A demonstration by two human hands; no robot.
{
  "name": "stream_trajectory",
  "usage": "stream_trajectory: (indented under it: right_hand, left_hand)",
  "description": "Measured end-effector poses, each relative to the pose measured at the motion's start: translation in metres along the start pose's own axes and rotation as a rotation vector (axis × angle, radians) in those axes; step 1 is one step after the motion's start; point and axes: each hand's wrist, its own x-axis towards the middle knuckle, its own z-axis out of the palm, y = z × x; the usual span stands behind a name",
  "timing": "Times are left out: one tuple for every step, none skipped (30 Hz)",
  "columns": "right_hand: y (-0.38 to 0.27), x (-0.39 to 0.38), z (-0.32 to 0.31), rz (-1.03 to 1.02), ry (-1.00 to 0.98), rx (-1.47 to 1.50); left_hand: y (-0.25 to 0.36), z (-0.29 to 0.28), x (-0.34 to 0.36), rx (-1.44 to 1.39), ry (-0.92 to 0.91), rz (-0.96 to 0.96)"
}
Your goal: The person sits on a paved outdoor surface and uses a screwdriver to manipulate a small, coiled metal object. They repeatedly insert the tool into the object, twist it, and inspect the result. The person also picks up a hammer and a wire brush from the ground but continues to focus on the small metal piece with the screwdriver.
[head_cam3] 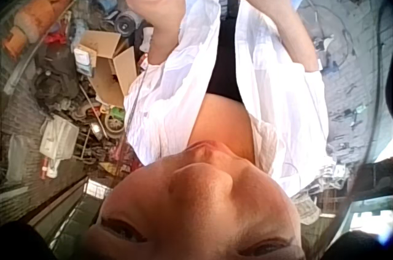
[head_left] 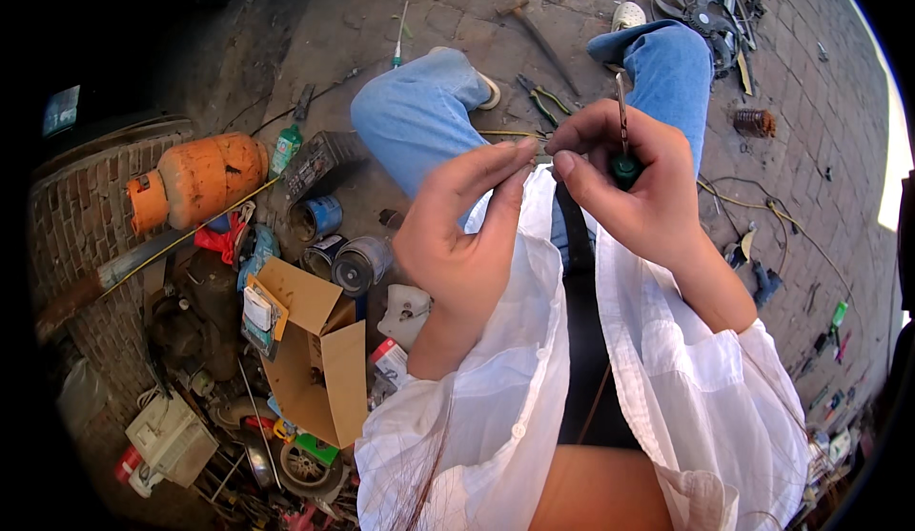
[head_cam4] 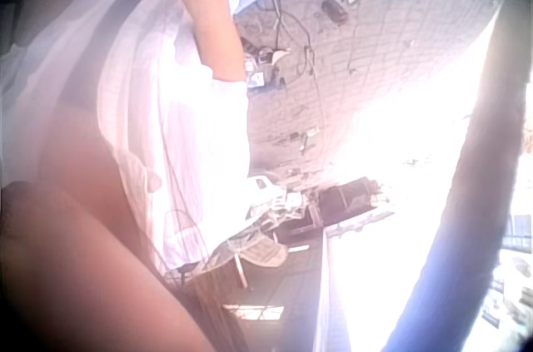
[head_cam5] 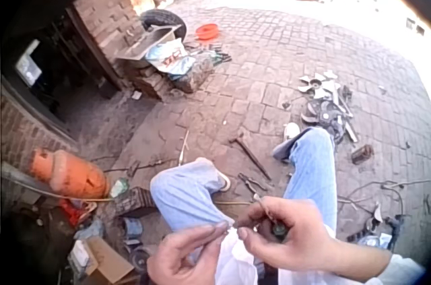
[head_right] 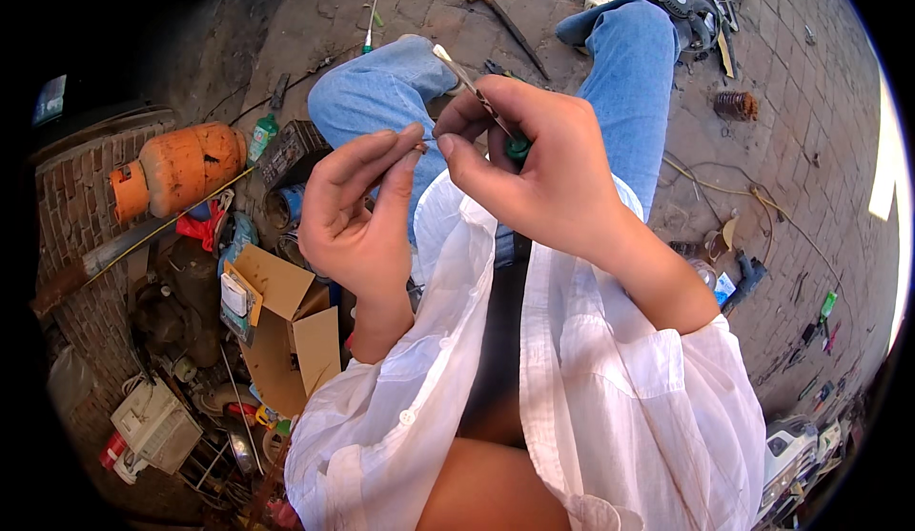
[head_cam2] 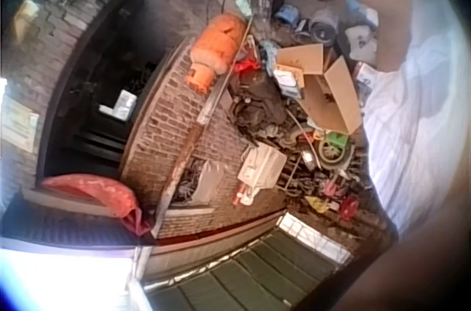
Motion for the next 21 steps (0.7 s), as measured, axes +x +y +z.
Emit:
stream_trajectory:
  right_hand:
    - [-0.001, 0.000, 0.000, -0.009, 0.003, -0.018]
    - [-0.002, 0.001, 0.000, -0.022, 0.001, -0.052]
    - [-0.003, 0.001, -0.001, -0.036, -0.001, -0.087]
    - [-0.004, 0.002, -0.001, -0.050, -0.003, -0.122]
    - [-0.004, 0.002, -0.001, -0.061, -0.004, -0.157]
    - [-0.004, 0.002, -0.001, -0.071, -0.006, -0.189]
    - [-0.004, 0.002, -0.001, -0.081, -0.007, -0.222]
    - [-0.004, 0.002, -0.001, -0.094, 0.000, -0.233]
    - [-0.004, 0.002, 0.000, -0.106, 0.007, -0.244]
    - [-0.004, 0.003, 0.001, -0.118, 0.014, -0.255]
    - [-0.004, 0.003, 0.001, -0.124, 0.015, -0.258]
    - [-0.004, 0.003, 0.002, -0.130, 0.015, -0.262]
    - [-0.003, 0.004, 0.002, -0.135, 0.016, -0.266]
    - [-0.001, 0.004, 0.003, -0.154, 0.022, -0.267]
    - [0.001, 0.004, 0.004, -0.173, 0.028, -0.267]
    - [0.003, 0.005, 0.006, -0.192, 0.034, -0.267]
    - [0.004, 0.004, 0.007, -0.143, 0.041, -0.190]
    - [0.003, 0.003, 0.010, -0.094, 0.051, -0.113]
    - [0.003, 0.003, 0.011, -0.044, 0.060, -0.036]
    - [0.003, 0.002, 0.012, -0.003, 0.057, 0.026]
    - [0.003, 0.002, 0.013, 0.039, 0.053, 0.087]
  left_hand:
    - [-0.001, -0.001, 0.000, 0.044, -0.023, 0.033]
    - [-0.002, -0.002, 0.000, 0.087, -0.046, 0.066]
    - [-0.002, -0.002, 0.000, 0.109, -0.051, 0.076]
    - [-0.001, -0.002, 0.000, 0.130, -0.055, 0.085]
    - [-0.001, -0.001, 0.000, 0.151, -0.059, 0.095]
    - [-0.001, -0.001, 0.000, 0.147, -0.056, 0.100]
    - [-0.001, -0.001, 0.001, 0.144, -0.054, 0.106]
    - [-0.001, -0.001, 0.001, 0.141, -0.051, 0.111]
    - [-0.001, -0.001, 0.001, 0.142, -0.051, 0.119]
    - [-0.001, -0.001, 0.001, 0.144, -0.052, 0.126]
    - [-0.001, -0.001, 0.002, 0.146, -0.052, 0.134]
    - [-0.001, -0.001, 0.002, 0.141, -0.050, 0.122]
    - [-0.001, -0.001, 0.001, 0.137, -0.048, 0.110]
    - [-0.002, -0.001, 0.001, 0.133, -0.046, 0.098]
    - [-0.002, -0.001, 0.000, 0.095, -0.032, 0.073]
    - [-0.003, 0.000, -0.001, 0.056, -0.018, 0.049]
    - [-0.004, 0.000, -0.001, 0.018, -0.004, 0.024]
    - [-0.002, 0.002, -0.001, -0.018, 0.012, 0.005]
    - [0.000, 0.004, 0.000, -0.054, 0.029, -0.014]
    - [0.002, 0.005, 0.000, -0.089, 0.045, -0.032]
    - [0.002, 0.005, 0.000, -0.122, 0.054, -0.056]
